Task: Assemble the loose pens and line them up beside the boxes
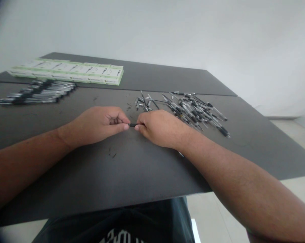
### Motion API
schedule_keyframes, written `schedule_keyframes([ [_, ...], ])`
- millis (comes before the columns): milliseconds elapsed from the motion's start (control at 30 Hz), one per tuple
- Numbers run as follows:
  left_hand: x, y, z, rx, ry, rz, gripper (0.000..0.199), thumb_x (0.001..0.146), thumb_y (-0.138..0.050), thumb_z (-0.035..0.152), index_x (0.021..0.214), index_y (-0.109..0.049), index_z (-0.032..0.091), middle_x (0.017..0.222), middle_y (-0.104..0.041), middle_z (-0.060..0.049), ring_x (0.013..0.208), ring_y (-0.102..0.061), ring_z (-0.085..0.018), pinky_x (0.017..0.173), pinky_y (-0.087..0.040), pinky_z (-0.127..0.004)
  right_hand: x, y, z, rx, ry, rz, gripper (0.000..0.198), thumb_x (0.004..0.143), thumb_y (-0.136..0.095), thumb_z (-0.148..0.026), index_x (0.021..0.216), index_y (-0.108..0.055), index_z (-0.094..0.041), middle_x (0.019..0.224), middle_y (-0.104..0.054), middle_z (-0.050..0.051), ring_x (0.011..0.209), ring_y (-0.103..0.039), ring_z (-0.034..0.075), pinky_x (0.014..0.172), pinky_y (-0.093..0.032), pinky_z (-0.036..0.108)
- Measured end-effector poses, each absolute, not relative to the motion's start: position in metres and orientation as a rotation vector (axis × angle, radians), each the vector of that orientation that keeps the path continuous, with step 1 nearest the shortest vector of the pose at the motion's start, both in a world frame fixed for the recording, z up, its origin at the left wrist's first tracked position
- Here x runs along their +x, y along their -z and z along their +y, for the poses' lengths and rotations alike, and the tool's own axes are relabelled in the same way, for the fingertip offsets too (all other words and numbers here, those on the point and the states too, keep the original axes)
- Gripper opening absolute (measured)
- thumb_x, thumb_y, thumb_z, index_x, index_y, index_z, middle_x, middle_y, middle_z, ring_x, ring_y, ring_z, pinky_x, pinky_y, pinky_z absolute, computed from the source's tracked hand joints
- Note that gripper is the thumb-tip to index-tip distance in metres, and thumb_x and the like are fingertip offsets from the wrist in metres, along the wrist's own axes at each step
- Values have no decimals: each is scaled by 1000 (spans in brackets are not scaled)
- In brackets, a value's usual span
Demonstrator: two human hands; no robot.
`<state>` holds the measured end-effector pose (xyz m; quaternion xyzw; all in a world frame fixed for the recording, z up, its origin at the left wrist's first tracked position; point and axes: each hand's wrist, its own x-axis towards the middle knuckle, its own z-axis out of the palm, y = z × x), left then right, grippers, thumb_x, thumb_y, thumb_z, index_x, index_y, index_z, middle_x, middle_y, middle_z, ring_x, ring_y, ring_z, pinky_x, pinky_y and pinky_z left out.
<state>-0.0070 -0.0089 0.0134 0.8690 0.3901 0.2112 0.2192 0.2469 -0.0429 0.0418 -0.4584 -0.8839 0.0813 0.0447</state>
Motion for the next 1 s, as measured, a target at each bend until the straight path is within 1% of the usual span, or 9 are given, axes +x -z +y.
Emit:
schedule_keyframes([
  [200,-7,-15,-10,2390,-594,1098,24,92,-68,47,95,-79,26,84,-83,1,77,-74,-19,74,-50,-31,248,-39,-42,-1417,-325,-2571,16,104,-79,-30,118,-82,-24,97,-85,2,83,-71,21,75,-44,32],
  [267,-6,-15,-11,2394,-610,1095,24,92,-68,47,94,-79,26,85,-83,1,78,-75,-19,75,-50,-31,248,-40,-43,-1424,-302,-2598,11,106,-75,-30,112,-82,-23,94,-84,3,82,-71,20,74,-43,32],
  [400,-5,-15,-11,2404,-649,1089,23,93,-67,46,93,-78,25,87,-83,0,81,-75,-19,77,-49,-32,248,-41,-43,-1373,-256,-2639,22,114,-64,-33,111,-84,-22,96,-85,6,86,-73,22,77,-44,34],
  [533,-6,-14,-10,2406,-663,1082,22,93,-68,45,93,-78,25,87,-82,-1,80,-74,-19,76,-49,-32,249,-40,-43,-1390,-308,-2542,16,104,-79,-32,117,-83,-23,97,-85,3,84,-73,21,76,-45,32],
  [600,-6,-14,-10,2402,-661,1081,22,94,-69,45,94,-78,25,88,-82,-1,81,-74,-19,77,-49,-32,249,-41,-43,-1403,-285,-2578,12,106,-76,-31,111,-83,-23,95,-85,3,81,-72,20,75,-44,33],
  [700,-7,-14,-10,2400,-662,1088,22,94,-68,45,94,-77,25,88,-82,-1,81,-74,-19,77,-49,-32,249,-42,-43,-1389,-241,-2625,22,113,-65,-32,110,-85,-22,97,-85,6,84,-72,22,77,-44,34],
  [800,-6,-15,-10,2399,-654,1103,23,94,-67,46,94,-77,25,87,-82,-1,81,-74,-19,76,-48,-31,249,-42,-43,-1400,-283,-2552,18,108,-74,-31,121,-83,-22,100,-86,4,87,-74,21,78,-45,32],
  [867,-6,-15,-10,2401,-646,1106,24,93,-67,46,93,-77,25,87,-82,0,81,-74,-19,76,-48,-31,249,-42,-43,-1429,-291,-2553,17,106,-77,-31,119,-83,-22,99,-86,4,86,-74,21,77,-44,32],
  [1000,-5,-15,-11,2403,-638,1112,24,93,-66,46,94,-77,24,87,-82,0,81,-74,-19,77,-48,-31,248,-42,-43,-1421,-223,-2663,26,116,-61,-32,115,-84,-21,104,-87,8,93,-75,24,80,-44,34],
])
